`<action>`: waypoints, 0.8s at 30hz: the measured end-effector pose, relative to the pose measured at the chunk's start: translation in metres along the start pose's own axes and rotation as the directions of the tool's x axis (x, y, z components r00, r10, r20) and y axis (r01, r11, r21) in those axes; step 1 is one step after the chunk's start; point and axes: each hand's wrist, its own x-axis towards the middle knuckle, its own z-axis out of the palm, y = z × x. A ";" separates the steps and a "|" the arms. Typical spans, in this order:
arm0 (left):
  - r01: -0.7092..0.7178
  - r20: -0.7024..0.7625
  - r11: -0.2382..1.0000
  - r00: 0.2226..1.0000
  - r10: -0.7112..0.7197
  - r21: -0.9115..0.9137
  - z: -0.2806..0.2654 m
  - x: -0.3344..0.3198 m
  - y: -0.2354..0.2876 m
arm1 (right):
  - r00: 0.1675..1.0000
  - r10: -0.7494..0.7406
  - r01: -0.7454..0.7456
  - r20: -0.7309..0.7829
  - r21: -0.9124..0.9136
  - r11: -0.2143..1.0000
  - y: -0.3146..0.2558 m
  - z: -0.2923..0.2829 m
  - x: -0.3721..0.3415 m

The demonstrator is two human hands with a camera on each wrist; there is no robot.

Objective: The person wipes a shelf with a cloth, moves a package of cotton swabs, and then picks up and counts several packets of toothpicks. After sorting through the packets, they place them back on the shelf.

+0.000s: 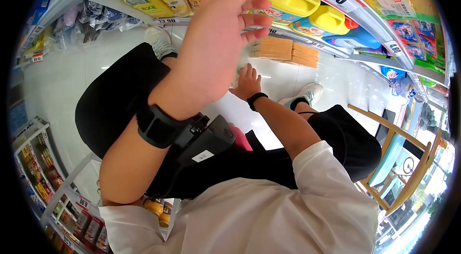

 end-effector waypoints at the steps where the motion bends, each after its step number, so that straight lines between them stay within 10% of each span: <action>1: 0.055 0.043 0.998 0.998 -0.054 -0.040 -0.006 0.000 -0.005 | 0.999 0.014 -0.014 -0.037 -0.002 1.000 0.000 0.002 0.000; 8: 0.303 -0.174 0.930 0.947 -0.269 0.210 -0.039 -0.013 -0.048 | 0.988 -0.090 0.100 -0.124 0.074 0.992 0.025 0.002 -0.006; 15: 0.714 -0.352 0.488 0.684 -0.639 0.503 -0.106 -0.030 -0.127 | 0.992 -0.088 0.104 -0.094 0.192 0.976 0.038 -0.015 -0.033; 24: 0.609 -0.160 0.439 0.686 -0.710 0.661 -0.114 -0.021 -0.202 | 0.919 -0.191 0.343 -0.346 0.456 0.821 0.043 -0.050 -0.067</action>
